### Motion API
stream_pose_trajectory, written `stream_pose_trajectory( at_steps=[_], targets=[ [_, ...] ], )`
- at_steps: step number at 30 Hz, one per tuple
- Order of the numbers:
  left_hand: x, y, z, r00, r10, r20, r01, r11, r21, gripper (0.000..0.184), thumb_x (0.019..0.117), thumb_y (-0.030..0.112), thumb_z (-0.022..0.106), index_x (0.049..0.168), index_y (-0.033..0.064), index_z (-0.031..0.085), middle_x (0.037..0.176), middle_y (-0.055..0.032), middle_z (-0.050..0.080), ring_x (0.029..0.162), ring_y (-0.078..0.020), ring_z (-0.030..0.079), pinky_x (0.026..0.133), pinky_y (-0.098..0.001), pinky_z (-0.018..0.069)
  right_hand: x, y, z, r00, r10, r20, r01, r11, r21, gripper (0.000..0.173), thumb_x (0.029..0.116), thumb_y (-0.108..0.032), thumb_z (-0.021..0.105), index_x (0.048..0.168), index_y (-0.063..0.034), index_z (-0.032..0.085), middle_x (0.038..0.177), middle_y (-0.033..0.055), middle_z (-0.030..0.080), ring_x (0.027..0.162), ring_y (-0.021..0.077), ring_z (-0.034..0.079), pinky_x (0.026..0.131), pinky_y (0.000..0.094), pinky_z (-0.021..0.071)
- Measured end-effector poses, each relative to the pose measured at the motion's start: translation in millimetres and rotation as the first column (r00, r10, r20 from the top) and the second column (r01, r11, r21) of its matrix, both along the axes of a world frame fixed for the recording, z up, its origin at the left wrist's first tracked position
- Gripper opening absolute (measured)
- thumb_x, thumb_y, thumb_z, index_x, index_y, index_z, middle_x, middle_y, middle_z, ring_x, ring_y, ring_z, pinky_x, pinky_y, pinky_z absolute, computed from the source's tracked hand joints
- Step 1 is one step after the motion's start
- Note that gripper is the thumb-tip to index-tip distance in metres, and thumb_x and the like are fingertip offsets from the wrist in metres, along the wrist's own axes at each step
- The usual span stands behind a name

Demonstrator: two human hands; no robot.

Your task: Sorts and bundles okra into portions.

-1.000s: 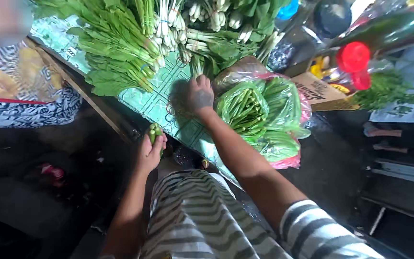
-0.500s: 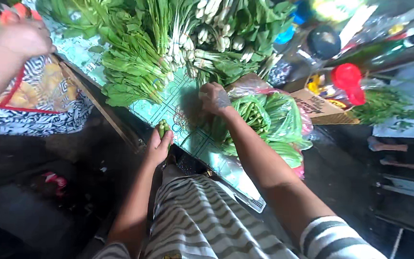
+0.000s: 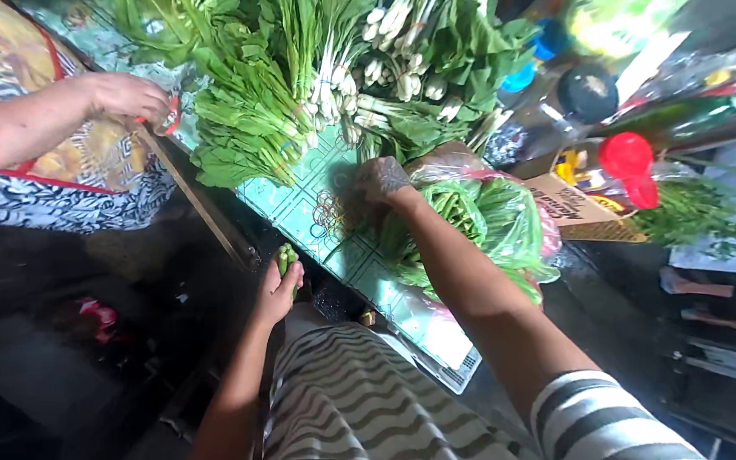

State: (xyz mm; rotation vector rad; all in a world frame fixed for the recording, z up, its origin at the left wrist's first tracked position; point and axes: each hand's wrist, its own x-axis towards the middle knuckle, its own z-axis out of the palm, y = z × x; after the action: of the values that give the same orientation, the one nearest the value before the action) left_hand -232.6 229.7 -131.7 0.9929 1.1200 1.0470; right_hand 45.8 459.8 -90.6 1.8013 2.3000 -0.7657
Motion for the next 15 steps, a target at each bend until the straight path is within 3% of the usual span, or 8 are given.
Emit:
stream_pose_trajectory(
  at_steps=[3, 5, 6, 8, 11, 15],
  targets=[
    [-5.0, 11.8, 5.1, 0.999, -0.013, -0.047, 0.013, 1.0, -0.002, 0.037, 0.1064, 0.024, 0.05, 0.13, -0.005, 0.049, 0.089, -0.0053, 0.064, 0.075, -0.0161, 0.065, 0.07, -0.033, 0.0592, 6.3, -6.0, 4.9, 1.0, -0.005, -0.013, 0.005, 1.0, 0.03, 0.018, 0.0958, -0.03, 0.07, 0.108, -0.0203, 0.08, 0.117, 0.0079, 0.074, 0.114, 0.0296, 0.068, 0.102, 0.0579, 0.0509],
    [-1.6, 28.2, 13.3, 0.995, -0.047, -0.09, 0.049, 0.999, 0.019, 0.038, 0.106, 0.025, 0.049, 0.13, -0.0041, 0.048, 0.09, -0.0045, 0.064, 0.076, -0.0148, 0.065, 0.072, -0.0318, 0.059, 8.6, -11.1, 16.4, 0.978, -0.118, -0.173, 0.122, 0.992, 0.015, 0.024, 0.0962, -0.023, 0.069, 0.117, -0.0134, 0.075, 0.113, 0.0117, 0.075, 0.107, 0.0303, 0.071, 0.098, 0.0577, 0.0536],
    [1.5, 36.1, 17.5, 0.992, -0.068, -0.104, 0.072, 0.997, 0.034, 0.038, 0.1062, 0.026, 0.049, 0.131, -0.0036, 0.048, 0.091, -0.0049, 0.065, 0.077, -0.0148, 0.065, 0.073, -0.0322, 0.059, 10.3, -15.3, 20.6, 0.929, -0.202, -0.311, 0.205, 0.978, -0.021, 0.032, 0.0954, -0.02, 0.071, 0.125, -0.0085, 0.068, 0.107, 0.0139, 0.074, 0.097, 0.0296, 0.073, 0.091, 0.0557, 0.0579],
    [11.3, 51.5, 25.5, 0.986, -0.114, -0.119, 0.123, 0.99, 0.066, 0.038, 0.1062, 0.027, 0.05, 0.131, -0.0023, 0.05, 0.091, -0.0054, 0.066, 0.078, -0.015, 0.066, 0.074, -0.0331, 0.0592, 15.3, -28.1, 26.9, 0.724, -0.333, -0.604, 0.337, 0.935, -0.111, 0.047, 0.0921, -0.014, 0.073, 0.134, -0.0044, 0.054, 0.096, 0.0138, 0.072, 0.082, 0.0242, 0.072, 0.079, 0.0467, 0.0617],
    [30.7, 68.5, 36.8, 0.973, -0.202, -0.113, 0.213, 0.972, 0.097, 0.038, 0.1054, 0.028, 0.052, 0.132, 0.0005, 0.05, 0.092, -0.0051, 0.067, 0.08, -0.0145, 0.067, 0.075, -0.0328, 0.0594, 23.7, -54.0, 44.5, 0.352, -0.361, -0.864, 0.455, 0.872, -0.18, 0.049, 0.0909, -0.006, 0.07, 0.135, -0.0017, 0.048, 0.089, 0.0089, 0.07, 0.076, 0.0173, 0.069, 0.075, 0.0385, 0.0604],
    [61.4, 77.1, 39.8, 0.946, -0.314, -0.08, 0.322, 0.939, 0.117, 0.037, 0.1048, 0.025, 0.054, 0.134, 0.0025, 0.05, 0.093, -0.0066, 0.066, 0.08, -0.0165, 0.067, 0.075, -0.0343, 0.0592, 62.3, -99.9, 90.3, -0.076, -0.299, -0.951, 0.49, 0.82, -0.296, 0.039, 0.0976, -0.007, 0.061, 0.135, -0.007, 0.05, 0.101, 0.0069, 0.068, 0.094, 0.0204, 0.068, 0.09, 0.0447, 0.0583]
  ],
)
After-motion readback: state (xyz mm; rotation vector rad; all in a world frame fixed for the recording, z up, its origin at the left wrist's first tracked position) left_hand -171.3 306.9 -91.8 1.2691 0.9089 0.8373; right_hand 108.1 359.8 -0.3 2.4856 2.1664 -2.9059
